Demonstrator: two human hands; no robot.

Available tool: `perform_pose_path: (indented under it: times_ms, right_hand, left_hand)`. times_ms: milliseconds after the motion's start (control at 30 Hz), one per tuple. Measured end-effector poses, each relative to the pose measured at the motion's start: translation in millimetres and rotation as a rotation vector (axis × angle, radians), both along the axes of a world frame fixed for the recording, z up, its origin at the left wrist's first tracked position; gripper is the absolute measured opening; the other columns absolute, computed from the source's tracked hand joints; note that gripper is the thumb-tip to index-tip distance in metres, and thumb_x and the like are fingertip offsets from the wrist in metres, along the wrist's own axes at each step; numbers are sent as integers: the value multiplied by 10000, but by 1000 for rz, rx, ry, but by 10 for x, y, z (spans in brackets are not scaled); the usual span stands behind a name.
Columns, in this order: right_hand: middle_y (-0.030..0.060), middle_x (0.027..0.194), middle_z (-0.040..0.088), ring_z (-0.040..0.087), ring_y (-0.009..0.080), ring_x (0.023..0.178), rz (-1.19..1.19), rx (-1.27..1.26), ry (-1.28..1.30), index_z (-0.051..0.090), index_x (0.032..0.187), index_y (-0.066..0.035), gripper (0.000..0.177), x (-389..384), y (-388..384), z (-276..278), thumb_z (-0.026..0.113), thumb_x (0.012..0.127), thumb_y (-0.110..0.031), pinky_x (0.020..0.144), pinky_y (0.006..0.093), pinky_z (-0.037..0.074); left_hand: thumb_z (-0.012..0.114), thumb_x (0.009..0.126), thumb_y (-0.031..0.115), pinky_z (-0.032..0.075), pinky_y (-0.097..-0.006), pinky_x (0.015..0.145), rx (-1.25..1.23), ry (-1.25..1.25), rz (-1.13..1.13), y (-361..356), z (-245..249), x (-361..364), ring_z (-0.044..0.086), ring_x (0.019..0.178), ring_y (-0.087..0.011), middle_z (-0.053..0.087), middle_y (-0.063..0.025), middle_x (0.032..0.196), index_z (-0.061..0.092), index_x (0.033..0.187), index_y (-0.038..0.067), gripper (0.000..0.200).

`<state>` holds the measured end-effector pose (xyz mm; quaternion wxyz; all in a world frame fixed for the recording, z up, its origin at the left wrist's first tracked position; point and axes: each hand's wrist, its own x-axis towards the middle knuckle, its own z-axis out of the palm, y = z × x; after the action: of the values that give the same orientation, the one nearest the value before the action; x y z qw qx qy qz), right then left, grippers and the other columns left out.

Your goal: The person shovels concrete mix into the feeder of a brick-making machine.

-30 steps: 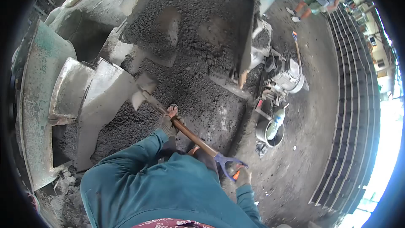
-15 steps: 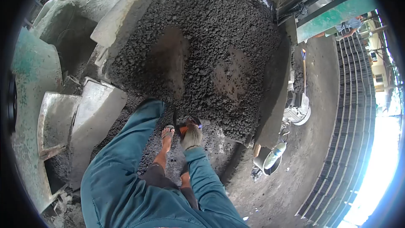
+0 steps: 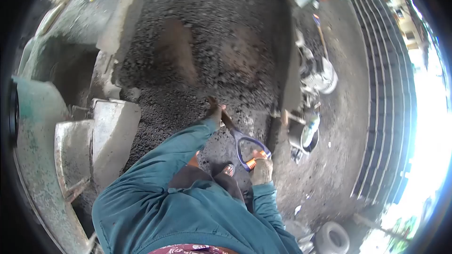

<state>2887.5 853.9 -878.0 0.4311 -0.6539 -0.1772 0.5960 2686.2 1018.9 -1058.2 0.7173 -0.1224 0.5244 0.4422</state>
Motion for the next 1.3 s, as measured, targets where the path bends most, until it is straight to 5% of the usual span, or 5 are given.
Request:
perform_pose_path:
  times_ms: [267, 567, 1000, 1167, 1300]
  right_hand:
    - [148, 660, 578, 606, 369, 672, 979, 731, -572, 700, 838, -61, 548, 296, -1054, 1129, 598, 928, -592, 617, 470, 469]
    - [127, 992, 616, 633, 209, 697, -760, -150, 120, 563, 1275, -18, 468, 1186, -4139, -131, 660, 818, 7, 626, 377, 567]
    - [94, 751, 633, 599, 174, 508, -1004, -487, -214, 591, 968, 20, 175, 958, -4588, -732, 626, 805, 73, 436, 310, 503]
    - [93, 816, 672, 612, 151, 579, -886, -231, 85, 624, 1044, 22, 225, 533, -3792, -1340, 671, 825, 30, 530, 286, 515]
    - [75, 817, 682, 618, 141, 624, -892, 122, 347, 693, 909, 5, 124, -82, -2065, -1504, 702, 814, -73, 593, 296, 498]
  left_hand:
    - [530, 940, 271, 460, -513, 624, -173, -136, -5, -1178, 308, -66, 494, 575, -291, 460, -93, 653, 445, 801, 109, 230]
    - [549, 967, 434, 481, -534, 609, -222, -249, -166, -3307, -573, 1407, 514, 531, -278, 479, -54, 574, 518, 783, 123, 363]
    - [418, 964, 680, 467, -529, 852, -543, -360, -504, -4892, -1704, 2279, 570, 589, -204, 587, 8, 672, 667, 984, 231, 514]
    - [530, 937, 667, 542, -501, 786, -575, -354, -557, -3905, -436, 1822, 624, 731, -306, 616, -117, 789, 577, 905, 64, 606]
    - [453, 990, 615, 533, -377, 701, -54, 269, -974, -2797, -1566, 980, 631, 727, -213, 654, -71, 822, 615, 859, 125, 532]
